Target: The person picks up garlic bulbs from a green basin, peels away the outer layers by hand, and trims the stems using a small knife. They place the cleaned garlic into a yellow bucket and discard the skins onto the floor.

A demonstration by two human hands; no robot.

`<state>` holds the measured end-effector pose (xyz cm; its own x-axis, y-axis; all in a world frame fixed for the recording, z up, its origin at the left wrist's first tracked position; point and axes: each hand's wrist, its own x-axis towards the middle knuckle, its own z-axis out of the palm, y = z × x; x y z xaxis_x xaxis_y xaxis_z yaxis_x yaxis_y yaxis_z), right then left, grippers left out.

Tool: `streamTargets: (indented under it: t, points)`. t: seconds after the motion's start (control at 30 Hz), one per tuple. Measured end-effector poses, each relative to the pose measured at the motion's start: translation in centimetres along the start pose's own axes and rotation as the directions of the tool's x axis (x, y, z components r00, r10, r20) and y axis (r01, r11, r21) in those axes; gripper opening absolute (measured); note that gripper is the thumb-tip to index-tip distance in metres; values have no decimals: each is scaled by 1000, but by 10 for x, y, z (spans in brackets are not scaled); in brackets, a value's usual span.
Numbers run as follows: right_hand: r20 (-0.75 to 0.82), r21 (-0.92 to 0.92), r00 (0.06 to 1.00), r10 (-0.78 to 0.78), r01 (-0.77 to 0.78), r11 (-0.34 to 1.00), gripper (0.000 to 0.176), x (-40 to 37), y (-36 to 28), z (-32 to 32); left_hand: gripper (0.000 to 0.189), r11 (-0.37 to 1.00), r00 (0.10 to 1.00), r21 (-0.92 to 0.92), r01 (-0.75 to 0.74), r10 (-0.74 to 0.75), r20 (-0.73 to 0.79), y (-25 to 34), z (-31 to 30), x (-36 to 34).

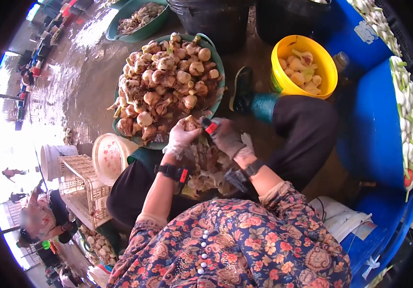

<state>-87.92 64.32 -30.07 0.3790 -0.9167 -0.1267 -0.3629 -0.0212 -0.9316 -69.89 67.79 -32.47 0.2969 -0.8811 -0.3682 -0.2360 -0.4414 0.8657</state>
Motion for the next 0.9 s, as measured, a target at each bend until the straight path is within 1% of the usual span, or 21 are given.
streamTargets:
  t: [0.03, 0.07, 0.1, 0.13, 0.17, 0.2, 0.3, 0.37, 0.4, 0.47, 0.5, 0.53, 0.6, 0.7, 0.8, 0.9]
  points:
    - [-49, -134, 991, -124, 117, 984, 36, 0, 6, 9, 64, 999, 999, -42, -20, 22, 43, 18, -4, -20]
    - [-80, -271, 964, -253, 223, 936, 32, -1, 8, 16, 64, 990, 994, 92, -102, 99, 35, 29, -7, -35]
    - [-60, -287, 971, -230, 205, 936, 23, -6, -4, 15, 65, 958, 983, 224, -181, 177, 37, 36, -9, -49]
    - [-33, -264, 973, -226, 210, 941, 23, -9, -9, 13, 66, 901, 966, 351, -255, 255, 49, 45, -12, -61]
    - [-7, -241, 975, -224, 216, 946, 23, -12, -13, 12, 61, 895, 971, 380, -234, 234, 47, 57, -13, -70]
    - [20, -218, 974, -224, 222, 950, 23, -15, -17, 11, 61, 891, 965, 374, -257, 255, 56, 56, -15, -73]
    - [49, -112, 954, -294, 298, 948, 21, -20, -24, 7, 60, 885, 946, 333, -324, 311, 92, 50, -26, -79]
    - [112, 61, 980, -168, 162, 985, 20, -20, -18, 7, 59, 891, 932, 275, -362, 341, 123, 46, -32, -80]
    - [151, 144, 983, -109, 87, 986, 19, -19, -17, 8, 60, 900, 940, 275, -339, 312, 139, 47, -34, -81]
    - [188, 197, 977, -99, 61, 978, 19, -21, -13, 11, 62, 916, 953, 278, -290, 249, 173, 49, -37, -84]
    - [209, 223, 974, -91, 43, 974, 19, -23, -13, 11, 61, 897, 944, 302, -321, 279, 175, 53, -37, -87]
    - [240, 125, 961, -139, 111, 986, 18, -22, -13, 9, 61, 887, 937, 314, -338, 287, 199, 56, -37, -88]
    - [317, -64, 923, -219, 251, 966, 17, -22, -19, 4, 60, 866, 922, 335, -370, 298, 247, 58, -38, -91]
    - [394, -1, 899, -192, 209, 978, 19, -25, -34, -7, 58, 908, 905, 171, -382, 329, 270, 52, -41, -92]
    - [404, 169, 898, -174, 114, 979, 21, -27, -28, -7, 58, 907, 929, 218, -362, 332, 162, 43, -40, -93]
    - [250, 376, 954, -167, 64, 924, 28, -33, -11, 2, 58, 972, 972, -42, -231, 230, -41, 22, -19, -84]
